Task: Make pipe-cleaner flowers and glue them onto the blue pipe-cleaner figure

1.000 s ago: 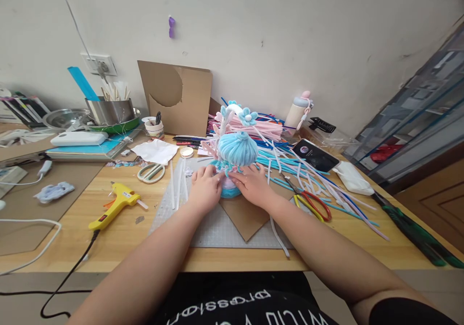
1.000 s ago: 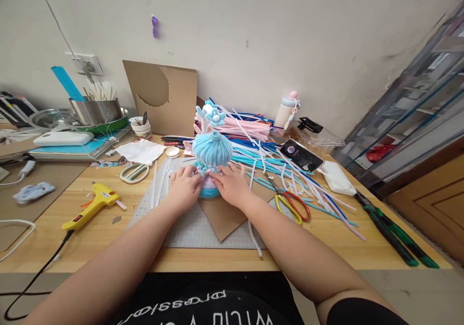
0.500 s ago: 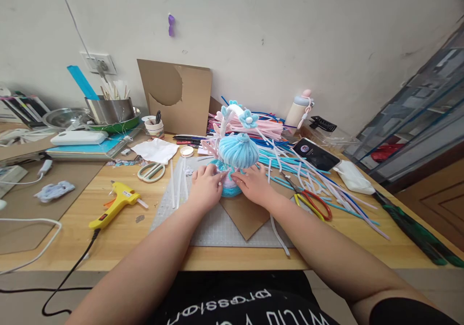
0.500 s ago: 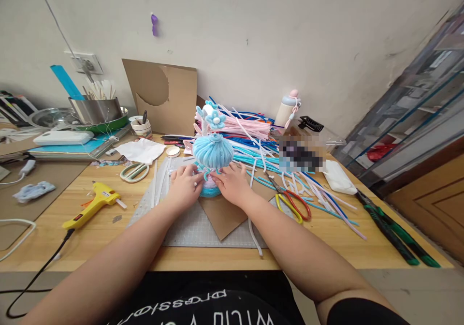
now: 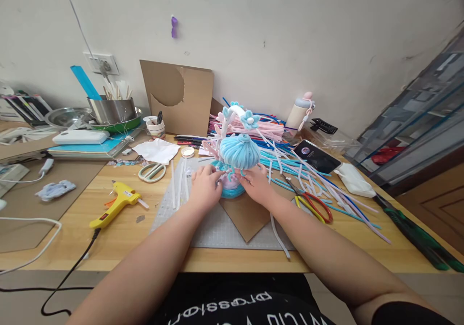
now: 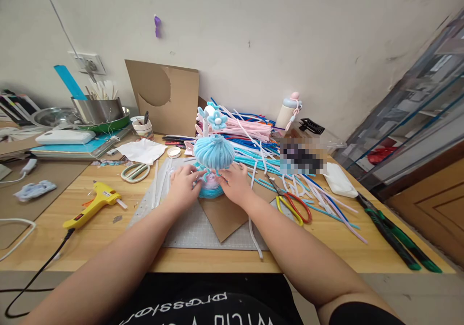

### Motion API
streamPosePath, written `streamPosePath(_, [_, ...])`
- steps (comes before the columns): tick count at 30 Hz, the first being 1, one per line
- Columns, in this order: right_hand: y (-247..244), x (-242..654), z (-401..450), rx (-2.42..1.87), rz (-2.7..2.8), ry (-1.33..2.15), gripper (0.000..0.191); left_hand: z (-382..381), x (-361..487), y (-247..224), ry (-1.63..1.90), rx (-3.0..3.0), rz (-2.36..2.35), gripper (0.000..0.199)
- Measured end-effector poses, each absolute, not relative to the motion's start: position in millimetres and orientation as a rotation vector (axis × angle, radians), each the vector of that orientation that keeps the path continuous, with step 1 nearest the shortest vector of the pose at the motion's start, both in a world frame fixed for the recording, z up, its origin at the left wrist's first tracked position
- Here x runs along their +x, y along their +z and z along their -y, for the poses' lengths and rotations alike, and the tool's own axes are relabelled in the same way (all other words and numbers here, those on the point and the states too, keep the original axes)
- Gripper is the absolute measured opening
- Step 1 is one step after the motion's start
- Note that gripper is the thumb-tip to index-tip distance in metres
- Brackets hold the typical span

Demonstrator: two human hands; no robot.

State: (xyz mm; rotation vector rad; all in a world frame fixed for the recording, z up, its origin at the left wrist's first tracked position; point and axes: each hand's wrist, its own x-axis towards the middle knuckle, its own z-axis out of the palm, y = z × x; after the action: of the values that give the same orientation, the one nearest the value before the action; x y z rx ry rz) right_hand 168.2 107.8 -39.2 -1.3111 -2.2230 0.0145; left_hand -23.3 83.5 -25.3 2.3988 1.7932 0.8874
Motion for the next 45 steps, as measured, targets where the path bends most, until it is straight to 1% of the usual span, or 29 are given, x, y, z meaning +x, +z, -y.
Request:
streamPosePath(2, [-43, 170, -114, -1.33, 2.165, 0.034, 0.027, -87, -26, -24, 0.993, 2.302, -1.798, 0.027])
streamPosePath(6, [-50, 167, -121, -1.333, 2.131, 0.049, 0.023, -95, -31, -25, 1.175, 2.069, -1.804, 0.012])
streamPosePath(7, [-51, 165, -122, -1.324, 2.13, 0.053, 0.022, -97, -32, -26, 1.208, 2.005, -1.805, 0.013])
streamPosePath(10, [-52, 162, -120, -1.275, 2.141, 0.061, 0.019, -101, -35, -30, 1.289, 1.824, -1.819, 0.025])
streamPosePath(13, [-50, 162, -115, -1.205, 2.177, 0.053, 0.031, -101, -37, -31, 1.345, 1.731, -1.796, 0.042])
streamPosePath(15, [-49, 163, -113, -1.161, 2.215, 0.042, 0.038, -101, -37, -32, 1.369, 1.715, -1.751, 0.046])
streamPosePath(19, [-46, 166, -113, -1.092, 2.316, 0.018, 0.042, -102, -37, -34, 1.394, 1.678, -1.71, 0.037])
streamPosePath(24, [-44, 170, -117, -1.02, 2.423, 0.042, 0.049, -104, -37, -36, 1.4, 1.625, -1.705, 0.035])
streamPosePath(26, [-42, 171, -117, -1.0, 2.444, 0.085, 0.045, -104, -37, -35, 1.396, 1.614, -1.699, 0.035])
streamPosePath(31, [-38, 170, -115, -0.959, 2.441, 0.223, 0.023, -104, -36, -35, 1.404, 1.577, -1.688, 0.036])
streamPosePath(34, [-39, 171, -115, -0.946, 2.419, 0.277, 0.017, -105, -36, -36, 1.407, 1.551, -1.685, 0.036])
streamPosePath(38, [-41, 174, -119, -0.919, 2.399, 0.35, 0.015, -105, -36, -37, 1.399, 1.527, -1.687, 0.035])
streamPosePath(45, [-43, 176, -121, -0.873, 2.354, 0.439, 0.021, -108, -39, -40, 1.357, 1.524, -1.712, 0.034])
